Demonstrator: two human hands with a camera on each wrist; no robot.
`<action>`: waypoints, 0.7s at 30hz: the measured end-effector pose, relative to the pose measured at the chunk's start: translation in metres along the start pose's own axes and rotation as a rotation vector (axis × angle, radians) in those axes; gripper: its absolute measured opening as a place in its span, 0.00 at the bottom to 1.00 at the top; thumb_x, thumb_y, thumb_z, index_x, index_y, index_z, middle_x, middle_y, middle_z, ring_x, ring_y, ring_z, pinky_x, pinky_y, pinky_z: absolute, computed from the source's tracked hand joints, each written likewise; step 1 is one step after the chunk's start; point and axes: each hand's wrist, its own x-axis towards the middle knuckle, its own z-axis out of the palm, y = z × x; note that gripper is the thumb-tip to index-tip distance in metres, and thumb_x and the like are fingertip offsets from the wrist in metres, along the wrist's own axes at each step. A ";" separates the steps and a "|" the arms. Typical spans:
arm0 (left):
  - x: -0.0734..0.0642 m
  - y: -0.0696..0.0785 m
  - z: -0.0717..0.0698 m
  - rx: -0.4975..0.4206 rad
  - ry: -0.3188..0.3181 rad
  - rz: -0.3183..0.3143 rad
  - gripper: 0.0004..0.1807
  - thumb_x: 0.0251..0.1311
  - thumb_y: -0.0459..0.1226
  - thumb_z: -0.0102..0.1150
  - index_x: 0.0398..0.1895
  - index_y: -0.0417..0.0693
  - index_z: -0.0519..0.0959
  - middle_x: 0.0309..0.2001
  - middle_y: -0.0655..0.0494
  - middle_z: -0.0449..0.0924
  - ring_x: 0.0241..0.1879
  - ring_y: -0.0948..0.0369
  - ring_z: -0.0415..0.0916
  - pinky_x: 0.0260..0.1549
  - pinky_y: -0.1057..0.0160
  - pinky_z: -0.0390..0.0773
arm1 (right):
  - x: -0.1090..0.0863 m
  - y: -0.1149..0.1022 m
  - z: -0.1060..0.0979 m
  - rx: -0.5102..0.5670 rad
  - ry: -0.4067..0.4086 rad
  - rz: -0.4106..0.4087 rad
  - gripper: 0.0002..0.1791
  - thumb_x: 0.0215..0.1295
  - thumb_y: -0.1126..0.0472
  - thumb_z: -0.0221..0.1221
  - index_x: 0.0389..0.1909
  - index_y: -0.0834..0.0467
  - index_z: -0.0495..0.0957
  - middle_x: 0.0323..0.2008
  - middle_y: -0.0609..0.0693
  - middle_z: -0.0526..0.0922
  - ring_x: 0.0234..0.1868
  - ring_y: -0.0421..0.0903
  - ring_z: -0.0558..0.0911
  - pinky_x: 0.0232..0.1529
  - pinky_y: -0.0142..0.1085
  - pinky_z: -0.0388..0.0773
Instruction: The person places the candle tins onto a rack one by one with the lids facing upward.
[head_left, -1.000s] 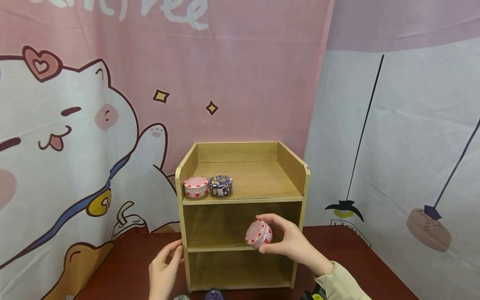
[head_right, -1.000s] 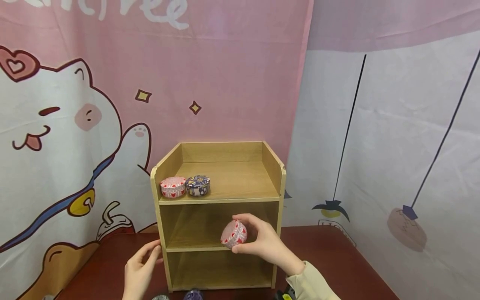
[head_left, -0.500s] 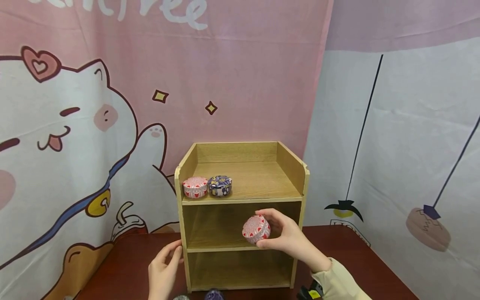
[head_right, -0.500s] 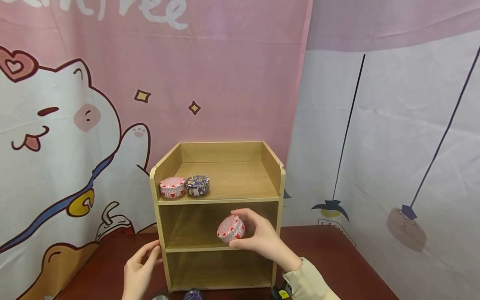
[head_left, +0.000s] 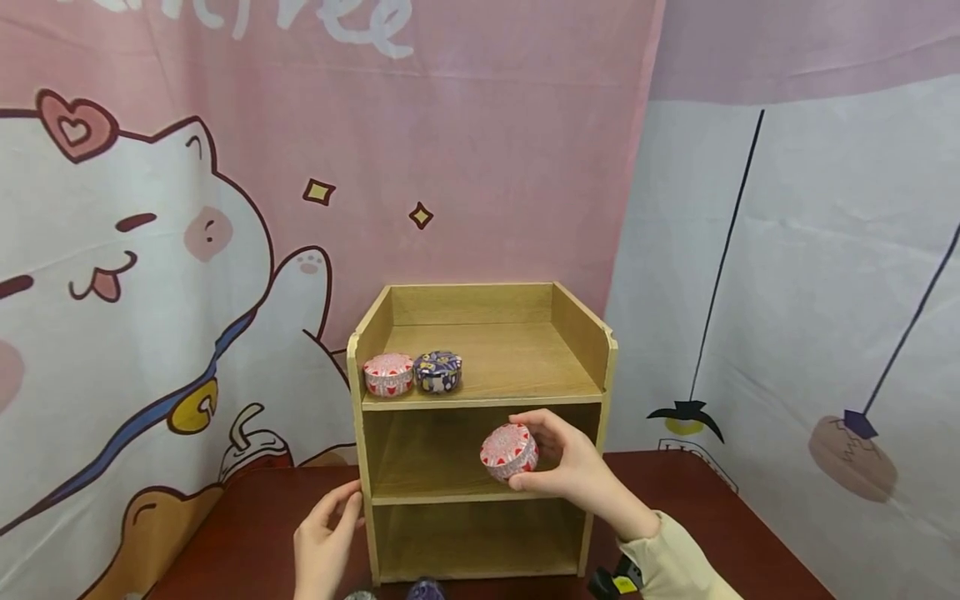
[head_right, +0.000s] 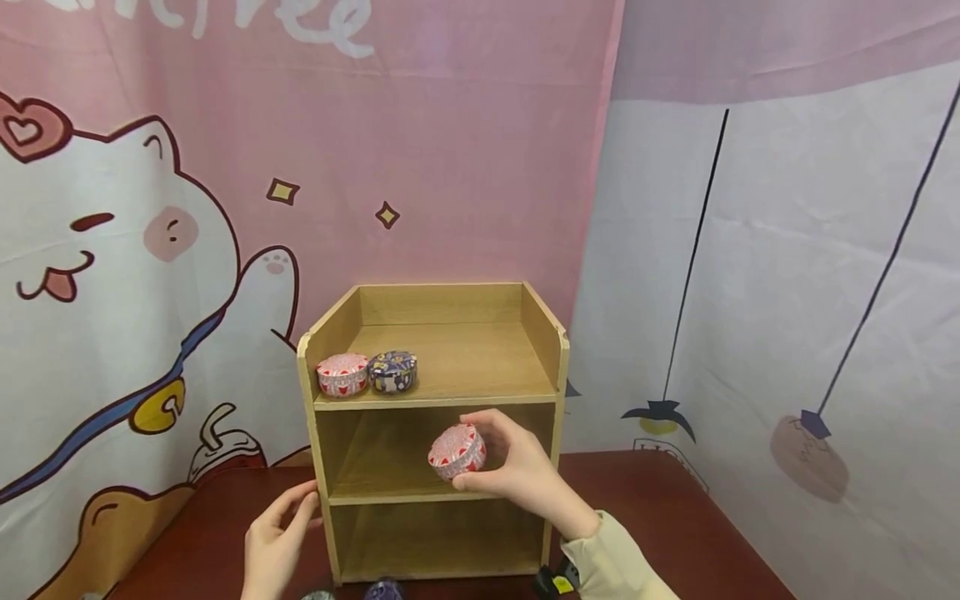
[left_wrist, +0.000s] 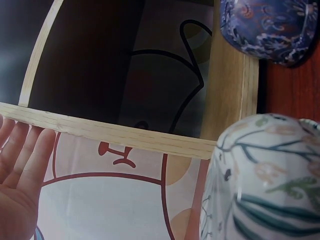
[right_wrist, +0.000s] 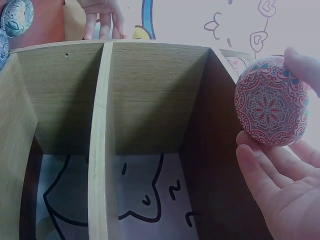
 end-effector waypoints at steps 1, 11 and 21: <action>0.000 0.000 0.000 0.005 0.000 0.002 0.09 0.64 0.38 0.62 0.44 0.47 0.85 0.34 0.50 0.86 0.26 0.63 0.82 0.26 0.68 0.83 | 0.000 -0.001 0.000 -0.002 0.004 0.001 0.37 0.47 0.64 0.76 0.60 0.63 0.71 0.49 0.55 0.81 0.46 0.45 0.82 0.46 0.35 0.81; -0.001 -0.001 0.002 -0.038 0.014 0.029 0.08 0.64 0.34 0.62 0.43 0.44 0.85 0.36 0.48 0.86 0.28 0.64 0.82 0.26 0.68 0.83 | 0.003 -0.007 -0.003 -0.006 0.016 0.006 0.37 0.46 0.65 0.76 0.59 0.63 0.72 0.50 0.56 0.79 0.47 0.45 0.81 0.47 0.35 0.81; 0.000 -0.002 0.002 -0.011 0.021 0.049 0.07 0.63 0.34 0.62 0.43 0.45 0.85 0.33 0.49 0.86 0.25 0.61 0.83 0.25 0.70 0.82 | 0.007 -0.017 -0.007 -0.013 0.021 0.016 0.38 0.46 0.64 0.76 0.60 0.64 0.71 0.51 0.55 0.80 0.48 0.45 0.81 0.48 0.36 0.81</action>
